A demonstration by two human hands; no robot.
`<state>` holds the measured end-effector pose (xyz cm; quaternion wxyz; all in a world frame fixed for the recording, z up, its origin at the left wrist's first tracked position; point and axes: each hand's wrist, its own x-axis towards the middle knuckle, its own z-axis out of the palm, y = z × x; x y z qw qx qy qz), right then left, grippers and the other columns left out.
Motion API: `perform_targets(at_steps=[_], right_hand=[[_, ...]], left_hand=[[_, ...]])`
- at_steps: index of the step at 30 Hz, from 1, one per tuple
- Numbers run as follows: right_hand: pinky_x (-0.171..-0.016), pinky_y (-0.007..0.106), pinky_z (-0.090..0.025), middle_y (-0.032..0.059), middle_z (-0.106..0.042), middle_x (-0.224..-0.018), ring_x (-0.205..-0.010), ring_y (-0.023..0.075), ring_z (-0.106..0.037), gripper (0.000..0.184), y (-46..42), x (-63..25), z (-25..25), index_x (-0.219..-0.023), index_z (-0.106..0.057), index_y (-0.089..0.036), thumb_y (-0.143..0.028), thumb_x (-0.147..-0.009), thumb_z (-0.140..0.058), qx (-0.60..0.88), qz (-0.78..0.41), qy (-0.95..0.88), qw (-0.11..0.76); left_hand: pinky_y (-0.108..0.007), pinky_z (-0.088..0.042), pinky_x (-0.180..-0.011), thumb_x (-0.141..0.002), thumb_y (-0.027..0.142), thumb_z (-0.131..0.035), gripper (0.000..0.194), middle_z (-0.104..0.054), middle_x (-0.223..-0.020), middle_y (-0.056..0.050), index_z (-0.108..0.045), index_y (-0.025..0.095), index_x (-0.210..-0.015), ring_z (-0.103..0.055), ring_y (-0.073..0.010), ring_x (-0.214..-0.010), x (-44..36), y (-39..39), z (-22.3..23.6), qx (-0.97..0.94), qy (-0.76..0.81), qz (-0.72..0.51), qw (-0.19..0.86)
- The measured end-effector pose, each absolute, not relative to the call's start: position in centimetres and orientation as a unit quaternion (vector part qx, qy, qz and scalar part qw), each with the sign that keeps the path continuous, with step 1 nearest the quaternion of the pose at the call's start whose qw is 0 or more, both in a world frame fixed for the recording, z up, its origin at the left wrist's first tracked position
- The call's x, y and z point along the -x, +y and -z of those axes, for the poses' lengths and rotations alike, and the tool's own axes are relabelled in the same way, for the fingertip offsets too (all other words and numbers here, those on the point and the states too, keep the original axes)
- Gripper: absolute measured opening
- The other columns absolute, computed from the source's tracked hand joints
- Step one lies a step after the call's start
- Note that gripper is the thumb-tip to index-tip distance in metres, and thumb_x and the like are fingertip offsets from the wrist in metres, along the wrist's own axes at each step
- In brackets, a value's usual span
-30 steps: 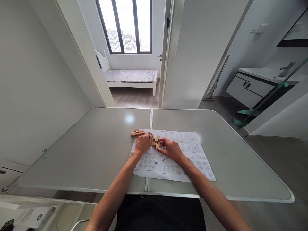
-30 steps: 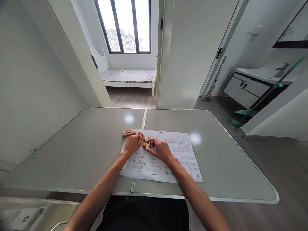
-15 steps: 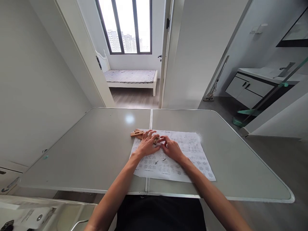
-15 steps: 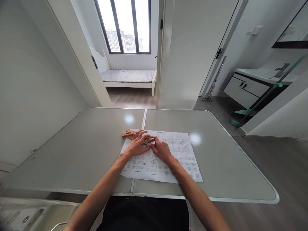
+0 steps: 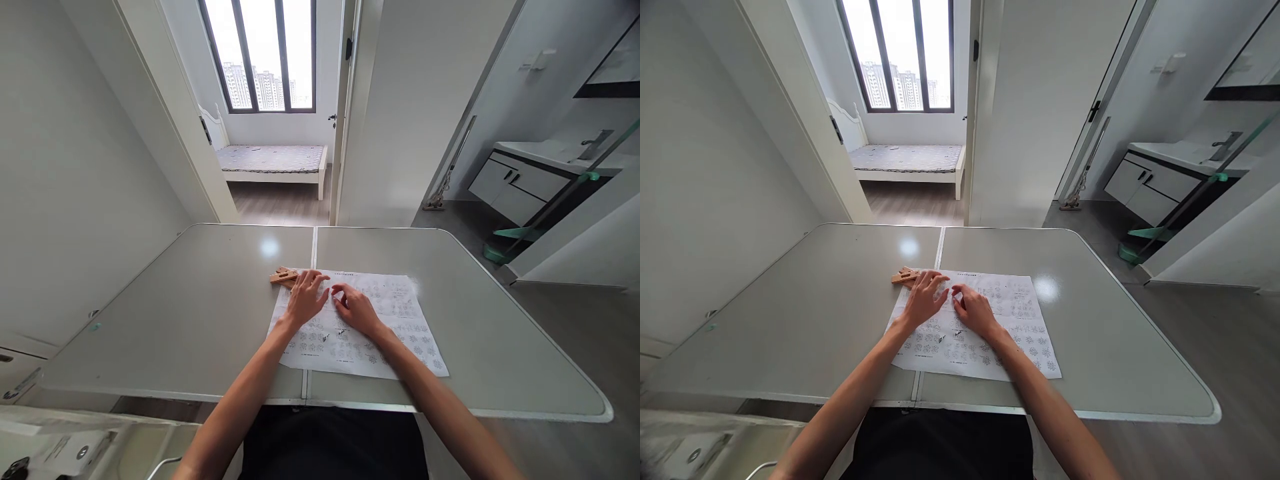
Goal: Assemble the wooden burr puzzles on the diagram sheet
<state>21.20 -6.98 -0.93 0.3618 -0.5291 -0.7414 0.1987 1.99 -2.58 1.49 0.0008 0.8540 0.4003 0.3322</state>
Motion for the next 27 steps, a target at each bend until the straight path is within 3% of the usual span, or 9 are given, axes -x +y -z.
perform_targets(at_steps=[3, 6, 16, 27], right_hand=[[-0.074, 0.028, -0.049, 0.0043, -0.075, -0.106, -0.072, 0.0155, -0.066, 0.02, -7.0, -21.2, 1.0, -0.112, -0.061, -0.022, -0.02, -0.094, -0.054, 0.535, -0.184, -0.745, 0.353], [-0.073, 0.027, -0.047, 0.0034, -0.074, -0.1, -0.071, 0.0154, -0.065, 0.017, -6.9, -21.3, 1.1, -0.107, -0.063, -0.021, -0.018, -0.093, -0.053, 0.541, -0.194, -0.738, 0.353], [-0.073, 0.026, -0.045, 0.0036, -0.072, -0.096, -0.074, 0.0163, -0.061, 0.013, -6.9, -21.4, 1.2, -0.096, -0.064, -0.021, -0.017, -0.093, -0.052, 0.534, -0.184, -0.75, 0.344], [-0.072, 0.025, -0.043, 0.0044, -0.071, -0.1, -0.075, 0.0158, -0.061, 0.017, -7.1, -21.4, 1.2, -0.096, -0.068, -0.021, -0.016, -0.094, -0.052, 0.526, -0.178, -0.754, 0.352]], left_hand=[[-0.029, -0.051, -0.074, -0.097, 0.023, -0.056, 0.022, -0.067, -0.083, 0.001, -0.062, 0.024, -0.119, -0.066, -0.016, -0.076, -2.9, -3.6, -1.4, -0.869, 0.385, -0.3, 0.084], [-0.026, -0.046, -0.064, -0.096, 0.023, -0.054, 0.029, -0.065, -0.072, 0.005, -0.057, 0.023, -0.125, -0.063, -0.0144, -0.064, -3.5, -4.3, -1.1, -0.865, 0.392, -0.284, 0.135], [-0.026, -0.047, -0.065, -0.1, 0.025, -0.049, 0.031, -0.073, -0.078, 0.003, -0.055, 0.024, -0.13, -0.07, -0.016, -0.069, -3.7, -4.2, -0.8, -0.867, 0.4, -0.256, 0.152], [-0.025, -0.048, -0.065, -0.1, 0.025, -0.049, 0.032, -0.075, -0.081, 0.002, -0.056, 0.024, -0.131, -0.072, -0.0164, -0.071, -3.7, -4.2, -0.7, -0.87, 0.4, -0.247, 0.146]])
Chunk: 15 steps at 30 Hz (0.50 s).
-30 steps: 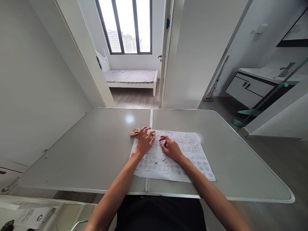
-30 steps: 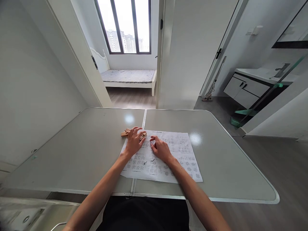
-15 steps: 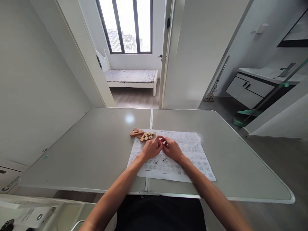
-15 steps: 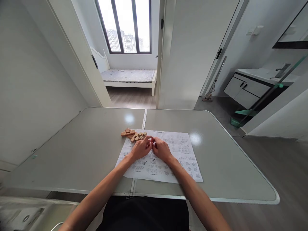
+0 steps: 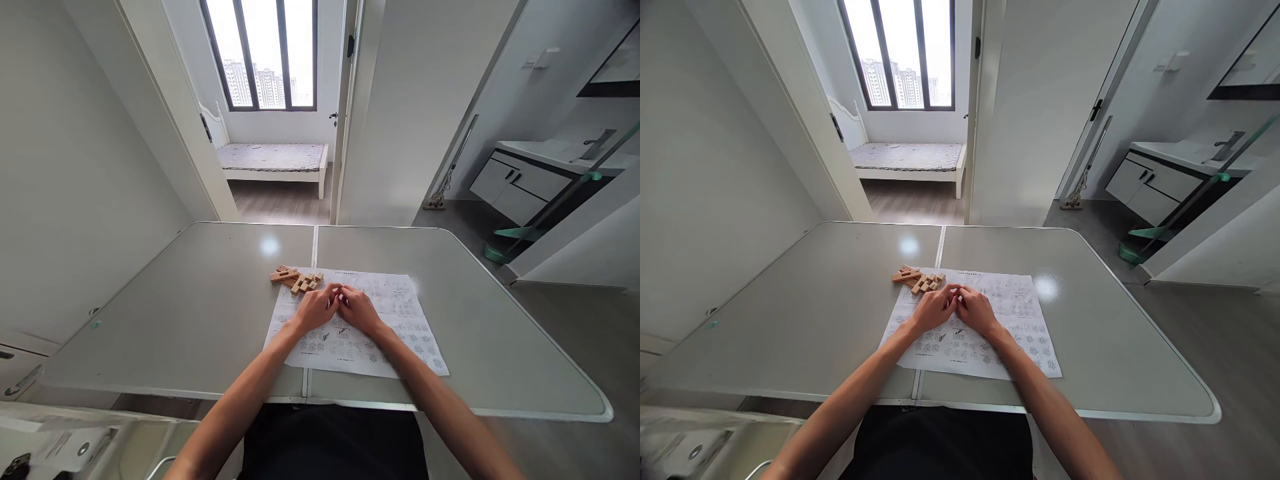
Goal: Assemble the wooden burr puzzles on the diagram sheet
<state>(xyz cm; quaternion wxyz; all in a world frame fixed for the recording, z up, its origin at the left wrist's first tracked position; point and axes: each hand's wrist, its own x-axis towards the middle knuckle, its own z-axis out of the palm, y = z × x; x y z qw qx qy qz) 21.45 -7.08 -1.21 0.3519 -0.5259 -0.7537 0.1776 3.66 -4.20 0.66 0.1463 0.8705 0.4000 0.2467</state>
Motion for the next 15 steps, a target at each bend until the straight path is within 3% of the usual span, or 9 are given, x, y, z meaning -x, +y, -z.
perform_targets(at_steps=[15], right_hand=[[-0.071, 0.025, -0.044, 0.0042, -0.071, -0.1, -0.073, 0.0155, -0.06, 0.017, -7.0, -21.48, 1.13, -0.096, -0.068, -0.021, -0.015, -0.091, -0.053, 0.528, -0.181, -0.754, 0.347]], left_hand=[[-0.025, -0.049, -0.066, -0.099, 0.025, -0.051, 0.033, -0.075, -0.08, 0.002, -0.056, 0.025, -0.132, -0.072, -0.0167, -0.072, -3.77, -4.33, -0.86, -0.87, 0.402, -0.245, 0.148]])
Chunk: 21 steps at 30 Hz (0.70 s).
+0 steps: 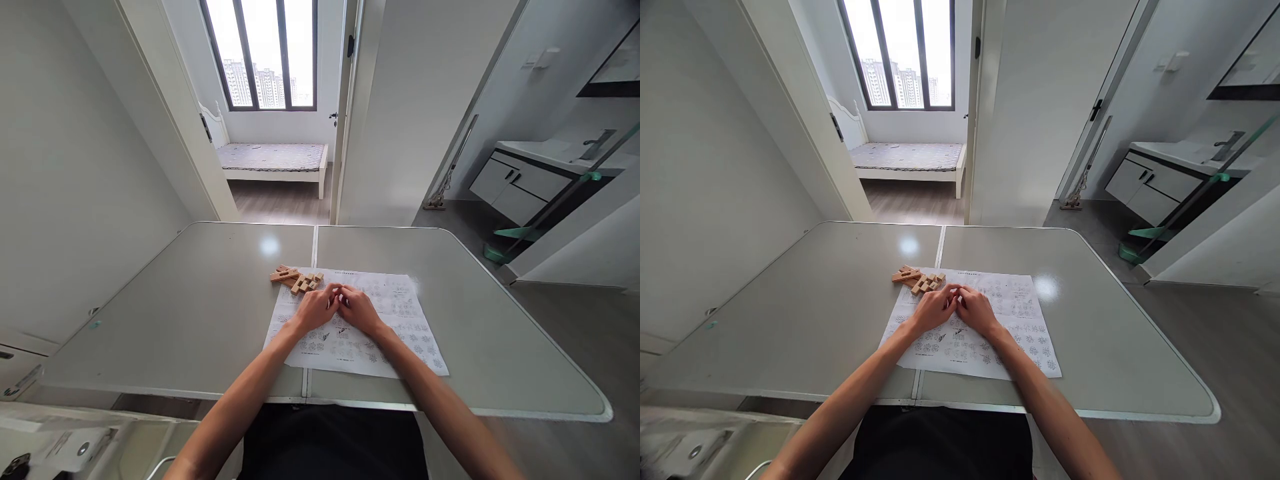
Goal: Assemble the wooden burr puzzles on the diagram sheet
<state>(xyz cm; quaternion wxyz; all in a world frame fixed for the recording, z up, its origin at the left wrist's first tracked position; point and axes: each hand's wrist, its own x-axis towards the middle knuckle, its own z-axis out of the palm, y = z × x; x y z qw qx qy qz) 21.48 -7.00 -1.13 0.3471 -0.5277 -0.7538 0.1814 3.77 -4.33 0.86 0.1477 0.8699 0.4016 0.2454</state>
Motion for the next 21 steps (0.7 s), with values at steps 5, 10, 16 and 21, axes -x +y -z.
perform_targets(at_steps=[5, 10, 16, 21], right_hand=[[-0.071, 0.024, -0.044, 0.0043, -0.071, -0.099, -0.073, 0.0152, -0.061, 0.018, -6.99, -21.43, 1.24, -0.095, -0.069, -0.021, -0.014, -0.089, -0.053, 0.529, -0.181, -0.754, 0.346], [-0.071, 0.024, -0.044, 0.0038, -0.071, -0.099, -0.072, 0.0148, -0.06, 0.018, -7.0, -21.4, 1.25, -0.094, -0.068, -0.021, -0.014, -0.089, -0.053, 0.53, -0.183, -0.751, 0.348], [-0.071, 0.025, -0.044, 0.0037, -0.071, -0.096, -0.071, 0.0149, -0.059, 0.017, -7.02, -21.38, 1.1, -0.092, -0.068, -0.021, -0.014, -0.089, -0.054, 0.53, -0.181, -0.753, 0.345], [-0.072, 0.025, -0.045, 0.0044, -0.072, -0.098, -0.071, 0.0152, -0.059, 0.017, -7.12, -21.35, 0.93, -0.093, -0.068, -0.021, -0.014, -0.089, -0.053, 0.53, -0.184, -0.751, 0.348]], left_hand=[[-0.025, -0.048, -0.065, -0.1, 0.025, -0.05, 0.033, -0.075, -0.081, 0.002, -0.056, 0.025, -0.132, -0.072, -0.0166, -0.071, -3.76, -4.35, -0.84, -0.87, 0.402, -0.245, 0.148], [-0.025, -0.048, -0.066, -0.099, 0.026, -0.051, 0.033, -0.075, -0.081, 0.003, -0.056, 0.024, -0.132, -0.072, -0.0166, -0.071, -3.76, -4.38, -0.83, -0.87, 0.401, -0.245, 0.151], [-0.025, -0.048, -0.064, -0.1, 0.024, -0.05, 0.032, -0.075, -0.08, 0.003, -0.056, 0.024, -0.131, -0.072, -0.0162, -0.07, -3.81, -4.47, -1.09, -0.869, 0.403, -0.244, 0.153], [-0.025, -0.048, -0.064, -0.1, 0.025, -0.05, 0.032, -0.075, -0.08, 0.003, -0.056, 0.024, -0.132, -0.072, -0.0166, -0.07, -3.72, -4.44, -1.09, -0.869, 0.404, -0.24, 0.154]])
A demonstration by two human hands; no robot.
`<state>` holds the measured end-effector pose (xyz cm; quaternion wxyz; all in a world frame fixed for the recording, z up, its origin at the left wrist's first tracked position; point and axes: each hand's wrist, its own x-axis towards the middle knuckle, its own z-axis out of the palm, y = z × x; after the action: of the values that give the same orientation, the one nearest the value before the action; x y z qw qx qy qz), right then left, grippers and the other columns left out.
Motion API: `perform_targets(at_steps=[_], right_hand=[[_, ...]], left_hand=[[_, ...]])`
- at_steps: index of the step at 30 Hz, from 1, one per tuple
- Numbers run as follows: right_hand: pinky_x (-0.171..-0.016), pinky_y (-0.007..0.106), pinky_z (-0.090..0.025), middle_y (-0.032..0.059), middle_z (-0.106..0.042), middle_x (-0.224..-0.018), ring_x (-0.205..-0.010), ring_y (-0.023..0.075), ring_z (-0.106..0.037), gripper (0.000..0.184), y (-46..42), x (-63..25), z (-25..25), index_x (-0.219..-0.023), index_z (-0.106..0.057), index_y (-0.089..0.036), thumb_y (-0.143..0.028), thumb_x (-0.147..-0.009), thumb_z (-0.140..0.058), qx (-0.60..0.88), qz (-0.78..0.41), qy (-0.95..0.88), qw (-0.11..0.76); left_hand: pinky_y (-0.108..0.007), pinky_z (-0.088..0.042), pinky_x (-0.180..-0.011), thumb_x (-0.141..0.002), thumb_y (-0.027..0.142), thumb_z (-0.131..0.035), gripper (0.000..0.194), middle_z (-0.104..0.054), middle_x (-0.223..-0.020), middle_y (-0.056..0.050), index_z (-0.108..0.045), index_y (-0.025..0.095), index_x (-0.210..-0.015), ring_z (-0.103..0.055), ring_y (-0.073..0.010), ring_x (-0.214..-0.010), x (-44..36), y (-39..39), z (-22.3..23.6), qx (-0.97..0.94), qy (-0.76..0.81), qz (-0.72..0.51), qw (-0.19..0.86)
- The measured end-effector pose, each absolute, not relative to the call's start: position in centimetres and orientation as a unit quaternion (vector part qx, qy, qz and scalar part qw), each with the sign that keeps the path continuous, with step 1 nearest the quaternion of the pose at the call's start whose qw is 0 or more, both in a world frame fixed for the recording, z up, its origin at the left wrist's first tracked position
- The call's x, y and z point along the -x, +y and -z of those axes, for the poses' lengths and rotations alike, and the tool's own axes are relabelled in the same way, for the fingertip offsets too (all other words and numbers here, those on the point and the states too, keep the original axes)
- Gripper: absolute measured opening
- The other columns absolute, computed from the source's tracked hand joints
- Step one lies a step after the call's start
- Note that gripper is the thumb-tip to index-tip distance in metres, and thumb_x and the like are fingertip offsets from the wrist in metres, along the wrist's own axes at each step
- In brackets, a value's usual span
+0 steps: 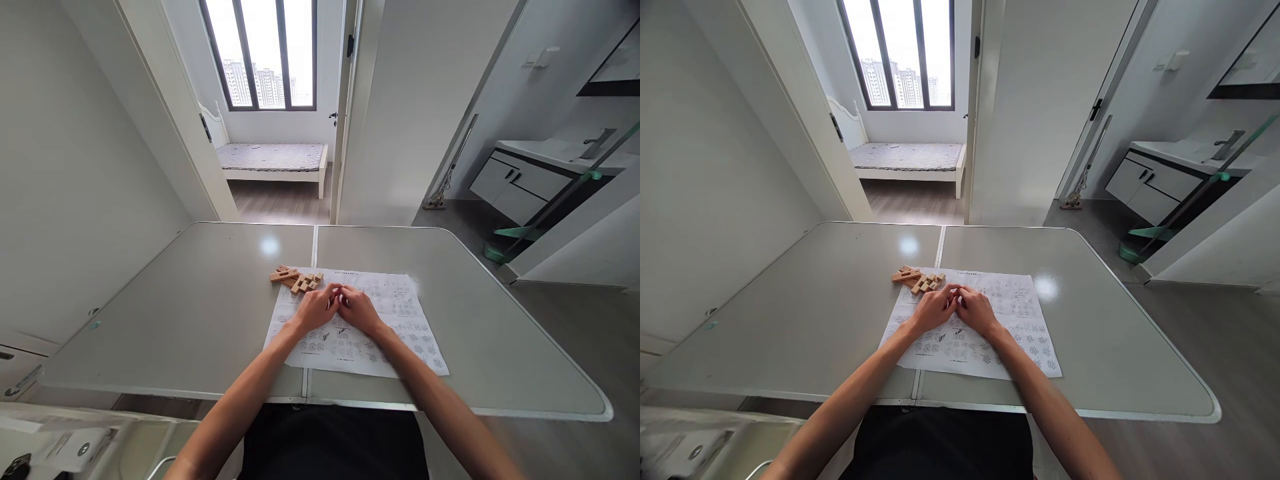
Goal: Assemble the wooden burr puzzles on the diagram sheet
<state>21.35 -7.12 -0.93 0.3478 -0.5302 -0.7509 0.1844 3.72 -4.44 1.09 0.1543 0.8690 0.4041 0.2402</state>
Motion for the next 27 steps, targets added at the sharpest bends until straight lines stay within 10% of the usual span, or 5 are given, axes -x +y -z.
perform_targets(at_steps=[27], right_hand=[[-0.071, 0.024, -0.045, 0.0038, -0.071, -0.098, -0.072, 0.0153, -0.06, 0.017, -7.04, -21.42, 1.06, -0.094, -0.068, -0.022, -0.014, -0.089, -0.054, 0.529, -0.183, -0.753, 0.346]], left_hand=[[-0.025, -0.048, -0.064, -0.099, 0.025, -0.05, 0.033, -0.073, -0.077, 0.003, -0.057, 0.025, -0.131, -0.071, -0.0162, -0.068, -3.78, -4.37, -0.87, -0.868, 0.406, -0.244, 0.148]])
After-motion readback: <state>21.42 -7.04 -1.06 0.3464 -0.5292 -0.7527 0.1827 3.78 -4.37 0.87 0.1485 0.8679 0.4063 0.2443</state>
